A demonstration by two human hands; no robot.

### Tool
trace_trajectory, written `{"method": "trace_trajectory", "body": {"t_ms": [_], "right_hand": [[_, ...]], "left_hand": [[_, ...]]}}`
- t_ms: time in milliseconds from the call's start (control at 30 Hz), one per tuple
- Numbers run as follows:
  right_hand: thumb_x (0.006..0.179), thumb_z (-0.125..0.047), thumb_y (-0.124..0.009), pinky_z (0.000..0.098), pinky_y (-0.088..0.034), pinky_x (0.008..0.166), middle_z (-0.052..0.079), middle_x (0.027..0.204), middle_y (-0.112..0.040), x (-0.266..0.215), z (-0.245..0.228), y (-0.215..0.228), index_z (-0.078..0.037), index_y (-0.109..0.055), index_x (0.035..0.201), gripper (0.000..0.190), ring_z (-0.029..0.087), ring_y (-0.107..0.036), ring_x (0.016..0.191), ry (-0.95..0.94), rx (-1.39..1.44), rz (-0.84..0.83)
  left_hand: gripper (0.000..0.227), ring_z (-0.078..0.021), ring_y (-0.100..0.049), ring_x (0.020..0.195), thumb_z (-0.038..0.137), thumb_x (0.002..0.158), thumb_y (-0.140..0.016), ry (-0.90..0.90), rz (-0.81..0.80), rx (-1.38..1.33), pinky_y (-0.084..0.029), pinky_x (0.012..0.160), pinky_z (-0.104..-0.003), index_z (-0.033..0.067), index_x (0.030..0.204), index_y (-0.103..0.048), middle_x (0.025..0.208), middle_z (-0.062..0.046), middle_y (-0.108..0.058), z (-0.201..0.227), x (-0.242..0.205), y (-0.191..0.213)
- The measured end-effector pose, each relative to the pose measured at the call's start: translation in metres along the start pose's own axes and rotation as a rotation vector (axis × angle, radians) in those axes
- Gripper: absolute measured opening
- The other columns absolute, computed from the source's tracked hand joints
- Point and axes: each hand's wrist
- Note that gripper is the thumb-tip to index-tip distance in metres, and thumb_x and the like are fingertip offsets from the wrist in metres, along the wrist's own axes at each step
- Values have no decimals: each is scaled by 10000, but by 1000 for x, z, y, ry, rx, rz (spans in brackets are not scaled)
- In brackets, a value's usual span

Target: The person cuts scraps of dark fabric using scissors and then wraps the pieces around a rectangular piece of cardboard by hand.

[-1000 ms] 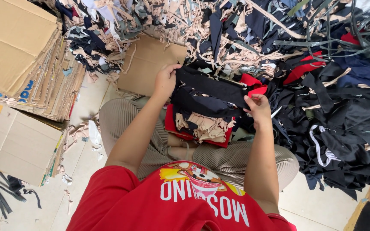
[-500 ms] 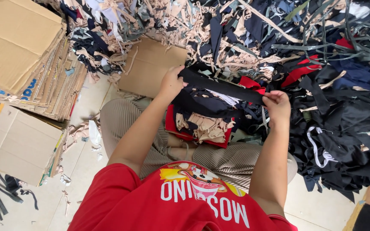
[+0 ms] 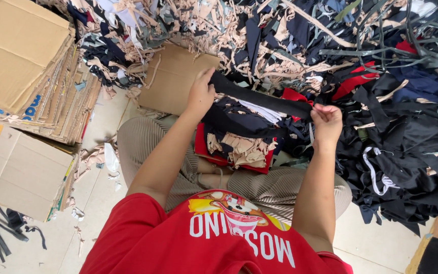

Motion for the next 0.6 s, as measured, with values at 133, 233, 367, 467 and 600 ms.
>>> {"method": "trace_trajectory", "body": {"t_ms": [133, 233, 367, 467, 600], "right_hand": [[887, 82, -747, 275, -586, 872, 82, 1109, -720, 1, 49, -3, -138, -543, 1044, 338, 152, -698, 1021, -6, -22, -34], [874, -27, -822, 285, -593, 828, 121, 1128, -719, -4, 74, -4, -113, -567, 1098, 351, 154, -695, 988, -110, -109, -59], [992, -425, -781, 488, -637, 822, 271, 1145, -625, -18, 58, -9, 43, -491, 1372, 669, 334, -701, 1010, -408, -102, -75], [955, -534, -796, 422, -623, 744, 252, 1085, -667, -21, 52, -7, 15, -549, 1368, 731, 313, -721, 927, -458, -204, -151], [851, -377, -890, 362, -653, 683, 217, 1060, -713, -14, 70, -9, -50, -681, 1287, 583, 244, -757, 835, -435, -278, -67]], "left_hand": [[530, -382, -571, 1290, -22, 954, -530, 48, -8, 128, -522, 1068, -463, -22, 1481, -470, 1426, -254, -475, -83, 39, -28], [533, -305, -653, 1184, 30, 966, -522, 57, -41, 284, -583, 975, -405, 66, 1497, -483, 1409, -181, -477, -77, 30, -30], [401, -368, -680, 1071, 298, 1001, -491, 97, 27, 211, -552, 917, -483, 85, 1326, -589, 1232, -164, -585, 44, -17, -14], [403, -280, -628, 1201, 434, 1026, -474, -146, -51, 281, -462, 1028, -409, 157, 1236, -677, 1233, -75, -694, 29, -9, -80], [511, -263, -478, 1293, 403, 967, -585, -757, -212, 652, -417, 1048, -418, 134, 1401, -577, 1403, -79, -563, -22, -2, -176]]}}
Point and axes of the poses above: each hand's wrist, its own x-axis towards the middle knuckle, its own y-axis out of the back of the hand, z = x × y
